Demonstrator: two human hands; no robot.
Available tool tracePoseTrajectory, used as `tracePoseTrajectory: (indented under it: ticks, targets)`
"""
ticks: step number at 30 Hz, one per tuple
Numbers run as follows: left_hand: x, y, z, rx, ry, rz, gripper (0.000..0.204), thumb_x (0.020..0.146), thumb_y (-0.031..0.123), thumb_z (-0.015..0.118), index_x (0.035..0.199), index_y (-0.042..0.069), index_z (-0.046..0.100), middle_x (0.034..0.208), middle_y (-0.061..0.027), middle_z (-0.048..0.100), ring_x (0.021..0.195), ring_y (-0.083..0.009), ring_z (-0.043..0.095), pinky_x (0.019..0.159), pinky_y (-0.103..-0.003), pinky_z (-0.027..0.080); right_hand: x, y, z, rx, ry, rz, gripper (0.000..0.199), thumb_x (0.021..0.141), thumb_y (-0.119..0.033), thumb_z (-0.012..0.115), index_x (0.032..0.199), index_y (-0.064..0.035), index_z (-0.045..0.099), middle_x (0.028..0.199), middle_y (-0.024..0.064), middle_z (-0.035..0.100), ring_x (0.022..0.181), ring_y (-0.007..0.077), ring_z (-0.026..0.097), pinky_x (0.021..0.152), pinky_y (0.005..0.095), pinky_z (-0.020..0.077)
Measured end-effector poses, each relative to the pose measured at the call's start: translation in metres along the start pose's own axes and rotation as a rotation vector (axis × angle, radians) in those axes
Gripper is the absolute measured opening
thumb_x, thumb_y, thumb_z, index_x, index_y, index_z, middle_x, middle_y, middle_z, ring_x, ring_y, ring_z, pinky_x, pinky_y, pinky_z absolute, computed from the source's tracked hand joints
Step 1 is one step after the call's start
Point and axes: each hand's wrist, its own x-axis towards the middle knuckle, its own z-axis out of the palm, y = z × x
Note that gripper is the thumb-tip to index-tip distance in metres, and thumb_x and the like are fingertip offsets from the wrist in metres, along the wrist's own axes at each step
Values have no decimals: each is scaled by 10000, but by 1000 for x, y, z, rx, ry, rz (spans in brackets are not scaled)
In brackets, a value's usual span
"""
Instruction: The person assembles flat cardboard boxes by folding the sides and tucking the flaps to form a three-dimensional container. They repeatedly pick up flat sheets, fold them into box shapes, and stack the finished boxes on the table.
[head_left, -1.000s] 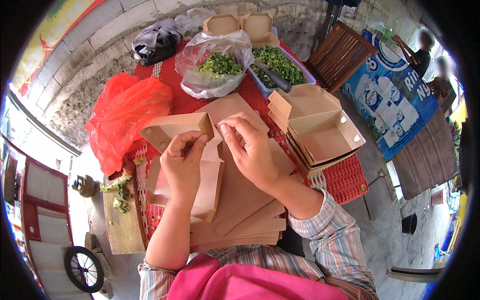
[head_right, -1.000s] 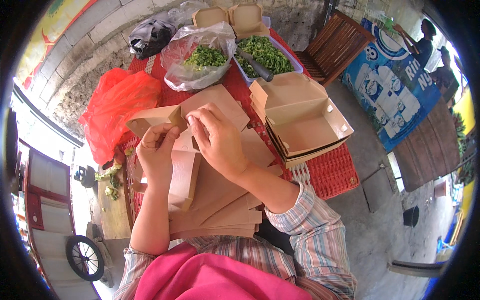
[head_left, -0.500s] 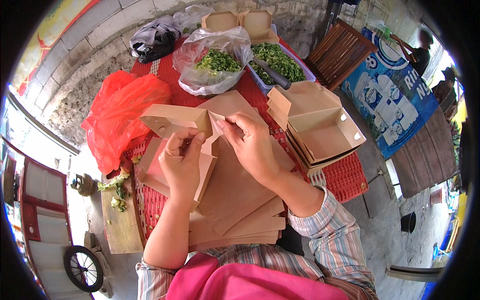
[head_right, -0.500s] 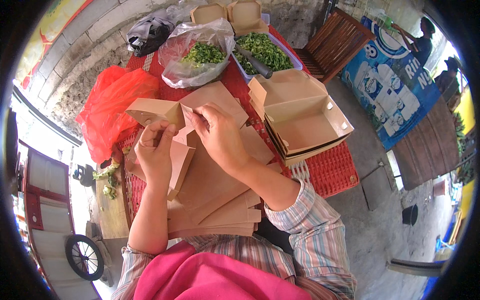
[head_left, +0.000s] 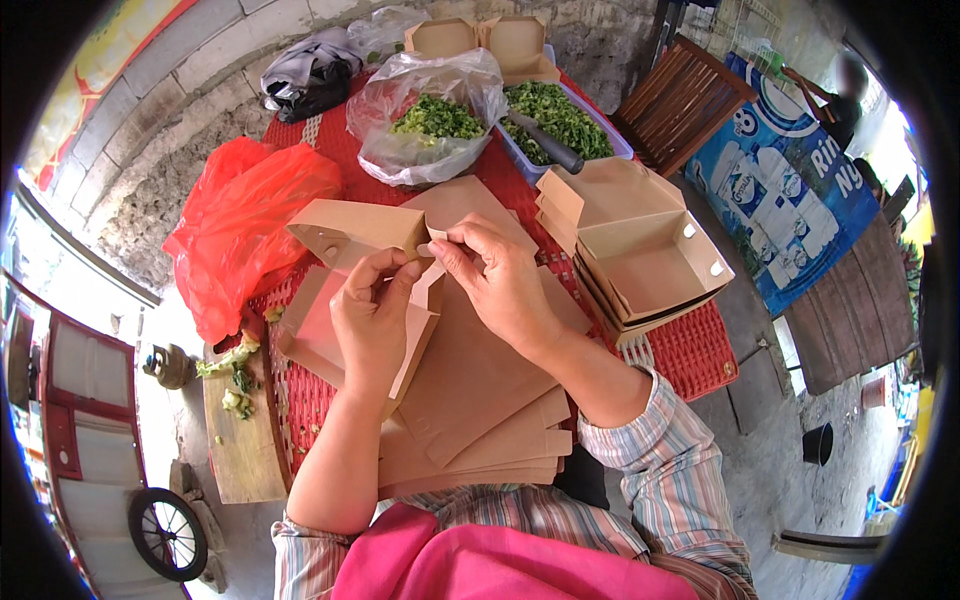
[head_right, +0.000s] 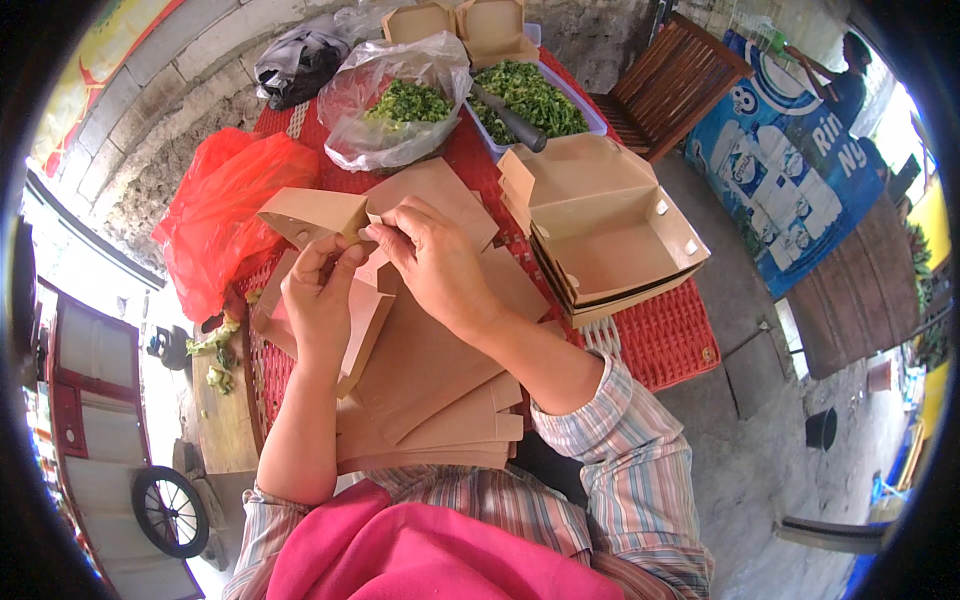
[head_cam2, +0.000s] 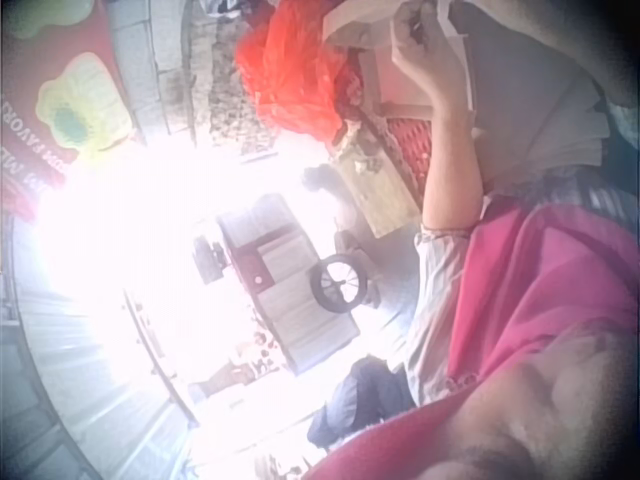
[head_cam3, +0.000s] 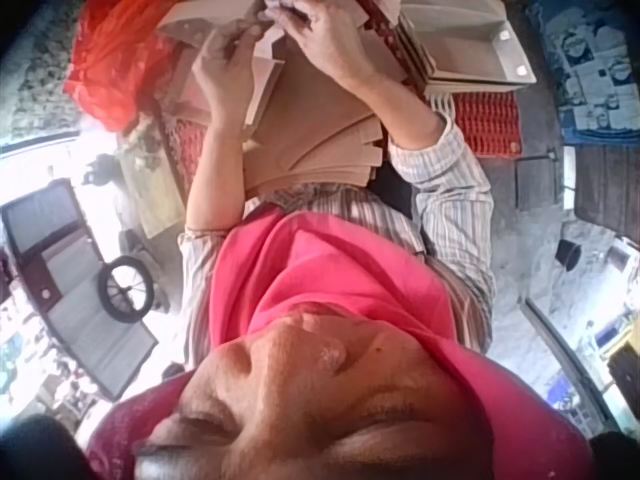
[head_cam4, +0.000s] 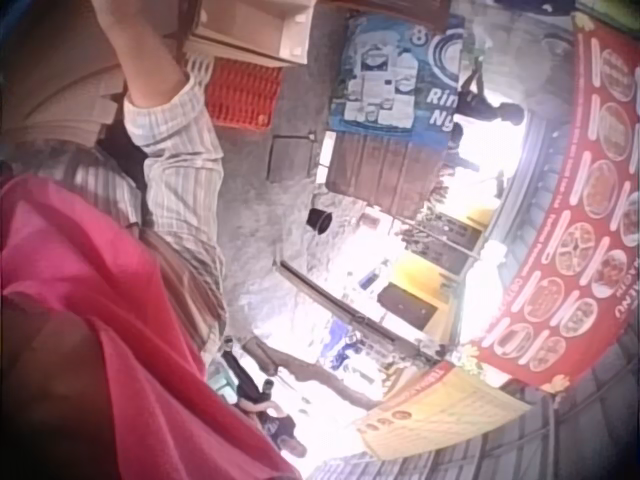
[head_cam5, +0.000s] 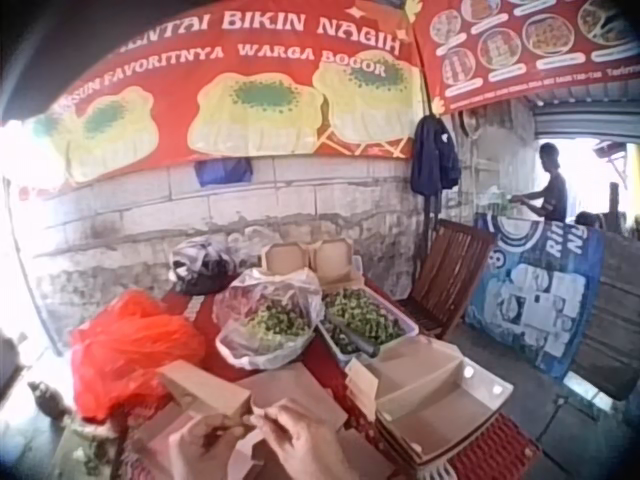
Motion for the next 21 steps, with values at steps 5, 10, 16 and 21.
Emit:
tracePoseTrajectory:
  ticks: [5, 10, 16, 21]
  targets:
    - [-1, -1, 0, -95, -23, -37, 105, 898, 13, 694, 994, -21, 673, 851, -20, 691, 792, -64, 614, 721, -228, 503, 2, 1, -2, -136, 3, -165, 130, 901, -85, 676, 884, 36, 630, 833, 122, 610, 690, 292, 610, 609, 378, 474]
    - [-2, -6, 3, 49, 0, 84, 102, 894, 13, 696, 990, -12, 671, 851, -31, 682, 773, -69, 612, 700, -229, 503, -2, 4, 4, -100, -1, -93, 129, 881, -69, 693, 935, 37, 643, 845, 126, 625, 706, 289, 627, 618, 355, 495]
    - [3, -1, 2, 75, 32, 32, 87, 883, 11, 698, 960, -10, 664, 864, -49, 680, 776, -87, 629, 699, -243, 513, -7, 5, 12, 76, 68, 35, 117, 864, -10, 691, 961, 35, 643, 846, 147, 651, 718, 266, 655, 628, 342, 515]
    - [1, -6, 6, 94, -10, 134, 85, 882, -11, 680, 960, -29, 650, 871, -73, 675, 791, -122, 652, 715, -254, 523, -8, 12, 12, 1, 48, -11, 92, 864, 7, 682, 936, 41, 635, 845, 143, 652, 710, 254, 652, 628, 340, 514]
